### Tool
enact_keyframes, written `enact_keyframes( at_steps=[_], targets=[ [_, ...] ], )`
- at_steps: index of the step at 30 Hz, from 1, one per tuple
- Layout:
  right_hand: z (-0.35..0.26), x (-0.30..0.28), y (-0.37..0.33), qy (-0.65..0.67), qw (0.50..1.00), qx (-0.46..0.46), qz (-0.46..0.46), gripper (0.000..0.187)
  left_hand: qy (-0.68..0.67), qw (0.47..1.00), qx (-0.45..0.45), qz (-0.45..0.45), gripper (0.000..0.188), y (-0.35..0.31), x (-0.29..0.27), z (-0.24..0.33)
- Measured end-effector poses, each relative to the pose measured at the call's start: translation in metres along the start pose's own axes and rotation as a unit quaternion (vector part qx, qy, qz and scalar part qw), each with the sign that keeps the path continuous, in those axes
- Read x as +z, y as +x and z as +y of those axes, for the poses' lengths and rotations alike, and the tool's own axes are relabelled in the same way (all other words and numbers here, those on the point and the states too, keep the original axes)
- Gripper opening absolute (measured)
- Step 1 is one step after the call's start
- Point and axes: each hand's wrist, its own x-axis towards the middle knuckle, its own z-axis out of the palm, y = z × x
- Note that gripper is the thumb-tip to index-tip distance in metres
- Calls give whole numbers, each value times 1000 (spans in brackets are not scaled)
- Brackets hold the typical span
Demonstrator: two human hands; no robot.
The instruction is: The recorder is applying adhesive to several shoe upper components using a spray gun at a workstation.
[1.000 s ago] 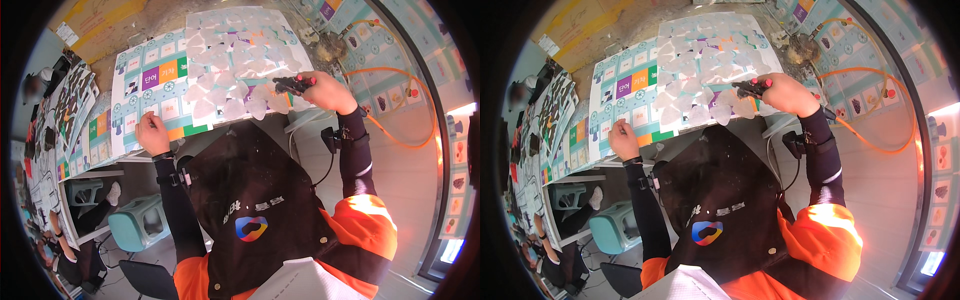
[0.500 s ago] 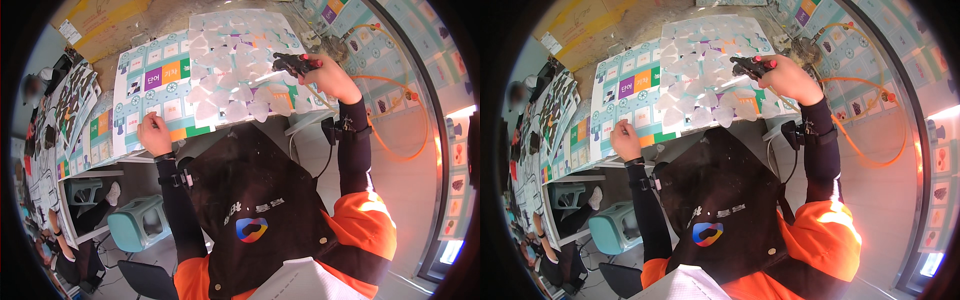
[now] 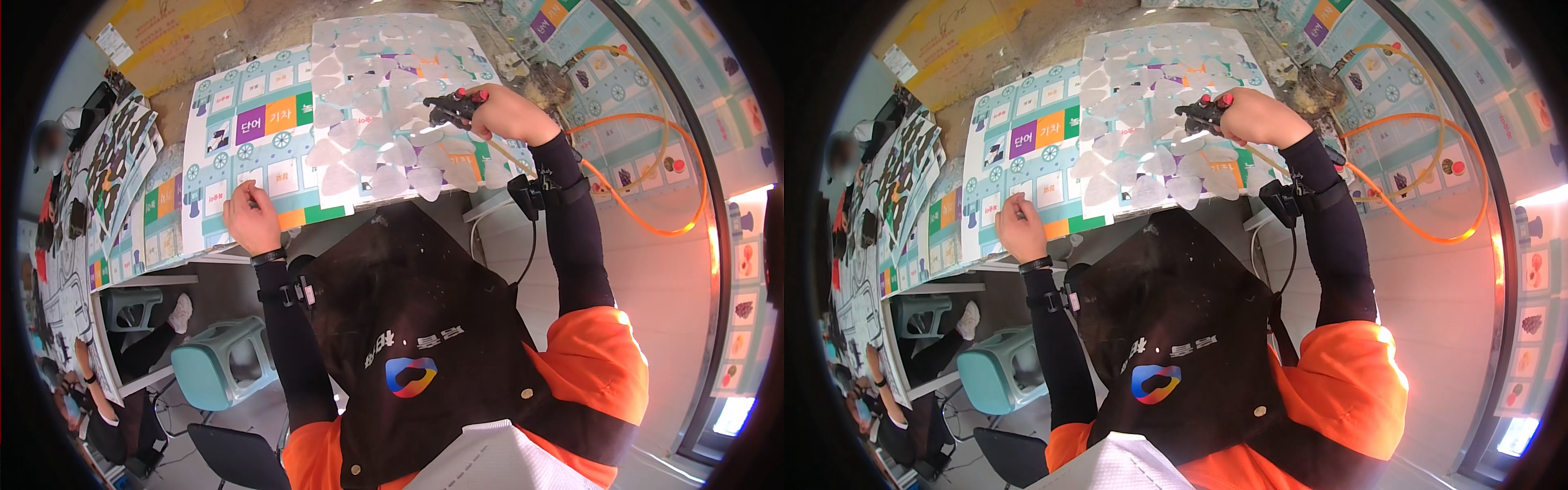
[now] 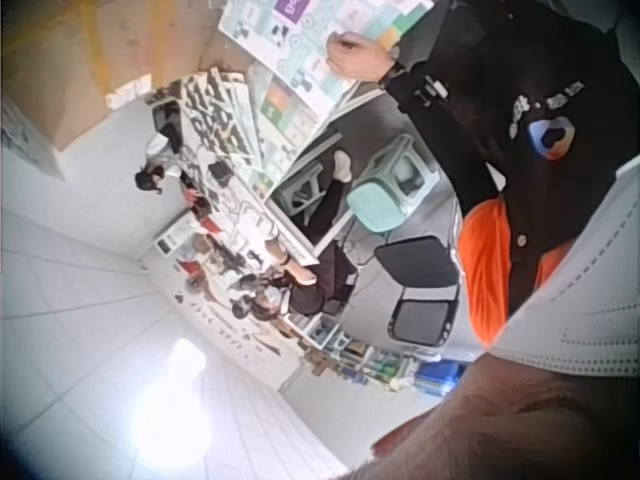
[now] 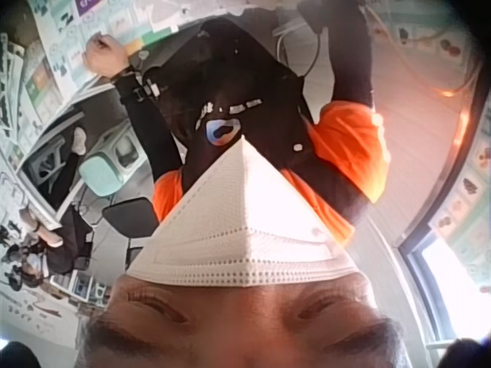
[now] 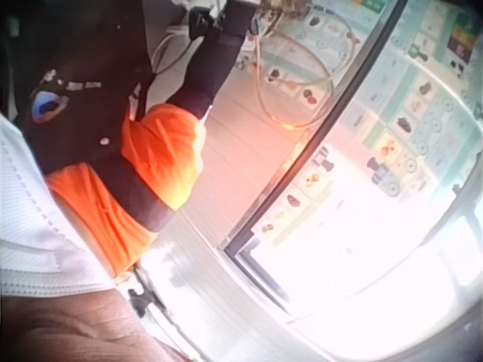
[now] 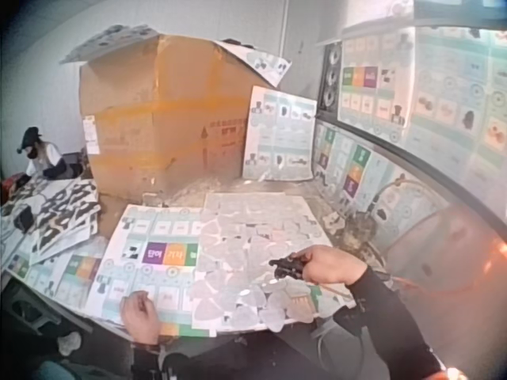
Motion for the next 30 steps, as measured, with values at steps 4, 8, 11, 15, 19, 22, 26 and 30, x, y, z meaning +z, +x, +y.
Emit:
enact_keyframes(
  at_steps=[4,8,11,15,19,22,26,30],
  targets=[
    [-22,-2,-9,33,995,89,-11,23,6,1000,-1,4,11,0,-1,1],
    [-11,-6,-9,47,991,124,-25,24,8,1000,5,7,11,0,0,1],
    [-1,-2,-9,55,995,78,15,24,3,1000,-2,4,11,0,-2,3],
    [-3,-4,-10,54,996,68,30,24,-7,1000,2,7,11,1,0,2],
    [-24,-5,-19,51,987,148,23,25,-1,1000,9,10,10,0,0,1],
    [-11,-1,-14,97,990,100,5,25,-6,1000,3,17,10,-1,-1,2],
    [-18,-8,-18,-20,996,90,-10,26,-3,1000,1,8,10,-1,0,0],
    [-34,-6,-31,157,980,119,2,29,-8,1000,8,16,10,0,0,1]
  ],
)
